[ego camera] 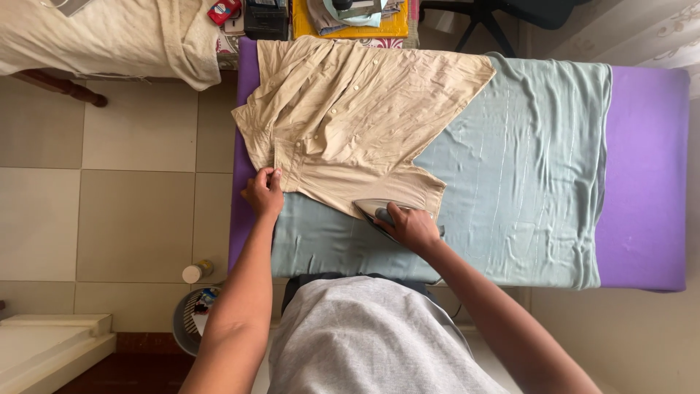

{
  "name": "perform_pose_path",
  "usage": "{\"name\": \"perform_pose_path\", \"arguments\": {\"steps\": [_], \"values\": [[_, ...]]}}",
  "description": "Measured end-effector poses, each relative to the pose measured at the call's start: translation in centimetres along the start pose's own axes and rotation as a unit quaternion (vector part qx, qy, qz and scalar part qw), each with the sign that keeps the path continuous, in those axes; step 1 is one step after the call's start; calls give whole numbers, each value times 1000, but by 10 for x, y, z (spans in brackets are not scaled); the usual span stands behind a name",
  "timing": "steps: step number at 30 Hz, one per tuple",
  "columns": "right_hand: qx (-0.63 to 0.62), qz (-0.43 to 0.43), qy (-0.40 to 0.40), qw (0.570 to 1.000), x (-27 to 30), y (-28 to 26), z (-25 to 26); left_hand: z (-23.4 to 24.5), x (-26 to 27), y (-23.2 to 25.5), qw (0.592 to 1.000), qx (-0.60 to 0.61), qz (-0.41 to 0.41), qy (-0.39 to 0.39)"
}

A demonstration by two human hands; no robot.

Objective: Ironing a beige button-up shirt on an ironing board.

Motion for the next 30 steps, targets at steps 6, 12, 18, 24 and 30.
{"name": "perform_pose_path", "arguments": {"steps": [6,12,18,24,30], "values": [[15,6,-85,996,24,23,-9,5,2,6,1000,10,2,-7],[12,52,-90,995,18,10,-21,5,2,7,1000,8,7,-9],[-18,23,-119,992,-20,-16,-54,4,3,4,1000,7,2,-6],[-30,0,-57,998,-77,-45,-81,5,3,3,1000,15,1,9],[-42,2,-44,998,-99,-64,-83,9,6,9,1000,18,8,14]]}}
Point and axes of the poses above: each hand's wrist, its own x-axis away from the middle knuckle, its own z-axis out of the back of the hand, y = z × x, the point moved 9 cm from there along -x, towards the middle knuckle, and after that the axes turned 14 degrees about z, right-handed, at the moved point
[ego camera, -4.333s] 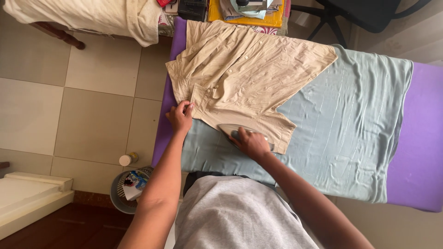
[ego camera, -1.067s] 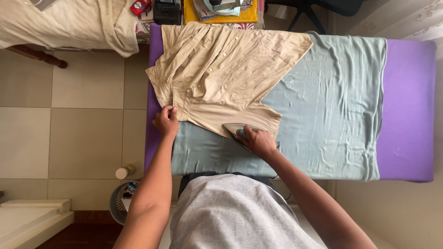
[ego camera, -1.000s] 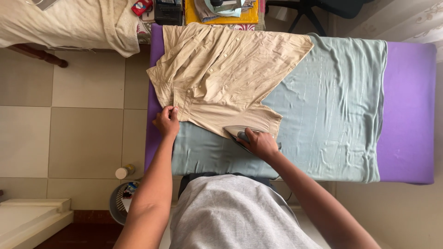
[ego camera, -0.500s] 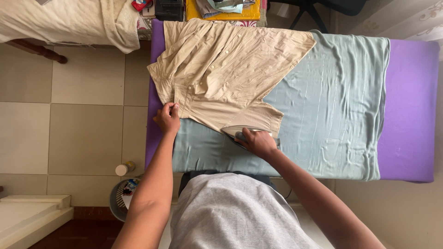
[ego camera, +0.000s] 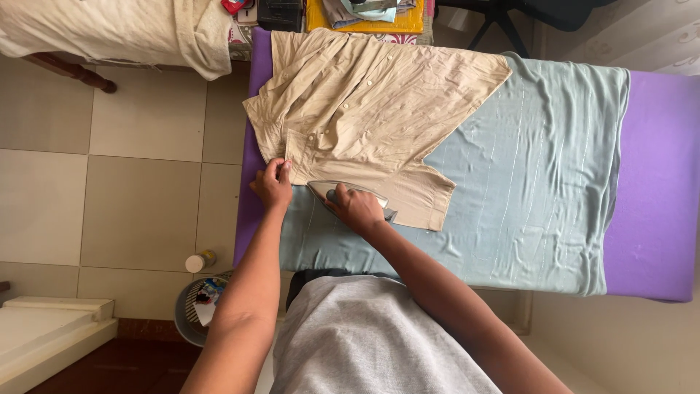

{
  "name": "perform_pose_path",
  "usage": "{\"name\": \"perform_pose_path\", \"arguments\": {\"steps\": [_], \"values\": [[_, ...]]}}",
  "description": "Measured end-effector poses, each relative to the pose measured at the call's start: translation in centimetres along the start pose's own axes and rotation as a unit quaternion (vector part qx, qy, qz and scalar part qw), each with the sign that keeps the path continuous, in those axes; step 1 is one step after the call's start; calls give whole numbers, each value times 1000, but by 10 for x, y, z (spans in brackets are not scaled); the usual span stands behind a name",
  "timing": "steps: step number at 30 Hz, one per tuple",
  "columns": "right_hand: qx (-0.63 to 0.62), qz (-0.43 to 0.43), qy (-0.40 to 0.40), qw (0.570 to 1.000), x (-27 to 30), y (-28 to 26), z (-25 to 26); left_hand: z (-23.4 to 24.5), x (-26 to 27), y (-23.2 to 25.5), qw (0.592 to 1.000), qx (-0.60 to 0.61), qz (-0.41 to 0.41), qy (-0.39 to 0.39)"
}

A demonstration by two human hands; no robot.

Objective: Ironing a beige button-up shirt on an ironing board.

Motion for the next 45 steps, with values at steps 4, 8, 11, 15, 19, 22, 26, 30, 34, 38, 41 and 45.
{"name": "perform_pose_path", "arguments": {"steps": [4,8,11,15,19,22,26,30,34,38,41,45], "values": [[0,31,16,999,16,4,11,-3,-2,-5,1000,-4,0,7],[23,-7,-48,999,30,20,15,-4,-1,-5,1000,0,0,16],[17,-22,-32,999,27,24,13,-1,0,-1,1000,-2,12,12],[21,-7,21,1000,8,16,14,7,1,8,999,15,11,36],[35,54,5,998,11,2,14,52,35,44,991,19,-7,135],[3,53,34,998,28,2,24,58,60,29,986,26,72,150],[14,-9,37,999,53,25,40,30,76,17,968,53,241,-41],[28,-14,33,999,67,33,47,-3,72,8,907,207,339,-141],[20,-11,30,999,58,32,42,-19,58,-4,883,291,346,-122],[16,-17,-2,1000,37,23,32,-6,61,6,878,331,327,-112],[12,-9,-13,1000,19,14,21,12,65,24,884,325,318,-107],[27,14,2,1000,-5,3,5,25,65,27,896,299,315,-89]]}}
Point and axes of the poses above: each hand's wrist, its own x-axis away from the middle knuckle, its own z-axis out of the back of the hand, y = z × x, the point moved 9 cm from there along -x, towards the middle knuckle, and after that the axes turned 14 degrees about z, right-handed, at the moved point
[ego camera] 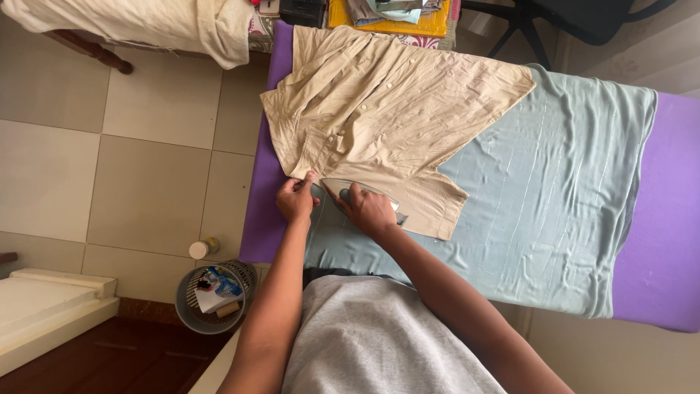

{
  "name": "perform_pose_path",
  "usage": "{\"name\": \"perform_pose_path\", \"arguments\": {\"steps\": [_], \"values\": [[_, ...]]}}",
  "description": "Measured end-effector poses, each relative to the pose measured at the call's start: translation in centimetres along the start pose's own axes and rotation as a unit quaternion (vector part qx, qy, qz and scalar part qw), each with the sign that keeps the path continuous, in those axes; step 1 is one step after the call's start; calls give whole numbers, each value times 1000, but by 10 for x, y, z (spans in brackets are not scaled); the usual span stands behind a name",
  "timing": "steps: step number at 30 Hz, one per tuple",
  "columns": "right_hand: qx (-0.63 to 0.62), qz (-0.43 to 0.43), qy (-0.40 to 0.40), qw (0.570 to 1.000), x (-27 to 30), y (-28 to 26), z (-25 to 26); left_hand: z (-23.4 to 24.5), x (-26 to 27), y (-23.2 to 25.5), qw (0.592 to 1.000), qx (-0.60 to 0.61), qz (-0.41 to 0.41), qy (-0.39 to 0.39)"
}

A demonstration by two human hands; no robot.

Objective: Ironing a beige button-up shirt on an ironing board.

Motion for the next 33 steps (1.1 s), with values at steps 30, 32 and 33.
{"name": "perform_pose_path", "arguments": {"steps": [30,32,33], "values": [[20,-265,93,960,126,116,84,-1,-6,-13,996,63,20,-61],[29,-292,100,951,141,127,83,-2,-8,-13,995,71,17,-69],[38,-319,106,941,152,134,83,-3,-8,-14,994,80,15,-75]]}}
Point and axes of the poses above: each hand's wrist, its own x-axis away from the middle knuckle, its own z-axis out of the back of the hand, y = z × x, the point moved 9 cm from there along -x, towards the middle knuckle, and after that the axes turned 14 degrees about z, right-handed, at the moved point
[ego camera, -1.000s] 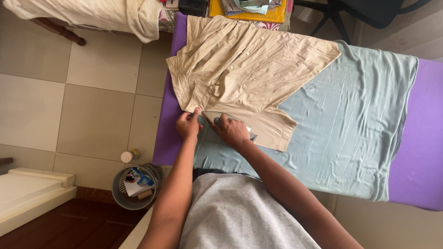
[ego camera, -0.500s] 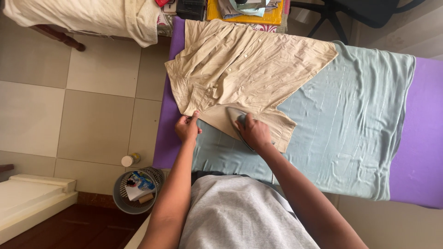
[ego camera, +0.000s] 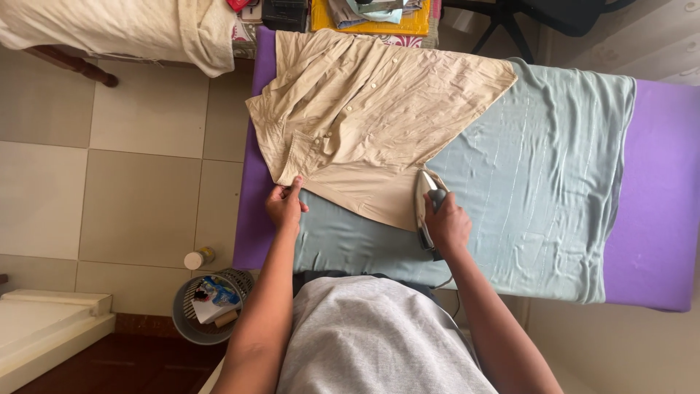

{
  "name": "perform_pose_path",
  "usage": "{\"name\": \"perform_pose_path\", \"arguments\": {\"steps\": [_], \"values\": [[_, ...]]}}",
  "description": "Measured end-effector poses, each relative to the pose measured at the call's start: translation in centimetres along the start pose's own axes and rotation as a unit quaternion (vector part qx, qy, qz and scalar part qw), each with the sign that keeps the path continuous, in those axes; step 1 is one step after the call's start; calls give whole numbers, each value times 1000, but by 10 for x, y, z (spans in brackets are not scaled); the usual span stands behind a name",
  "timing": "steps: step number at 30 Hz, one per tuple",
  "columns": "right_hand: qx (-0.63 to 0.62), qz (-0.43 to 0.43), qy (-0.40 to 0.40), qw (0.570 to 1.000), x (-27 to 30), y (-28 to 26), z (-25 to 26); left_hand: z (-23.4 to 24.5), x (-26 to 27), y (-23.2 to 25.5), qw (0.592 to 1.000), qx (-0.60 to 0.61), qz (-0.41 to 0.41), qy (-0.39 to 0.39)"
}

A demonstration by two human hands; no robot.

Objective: Ironing a beige button-up shirt on an ironing board.

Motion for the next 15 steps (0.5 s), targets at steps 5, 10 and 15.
{"name": "perform_pose_path", "arguments": {"steps": [5,10,15], "values": [[-10,-40,27,999,9,14,-4,0,0,-1,1000,8,3,-11],[-22,-22,-3,1000,16,0,-10,-3,3,-1,1000,-4,-11,-14],[-55,-37,-1,998,22,-3,-11,-12,31,4,957,-155,-217,119]]}}
Point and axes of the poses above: each hand's wrist, its own x-axis away from the middle knuckle, its own z-axis out of the back of the hand, y = z × x, the point moved 9 cm from there along -x, towards the middle knuckle, and after that the axes turned 14 degrees about z, right-handed, at the moved point
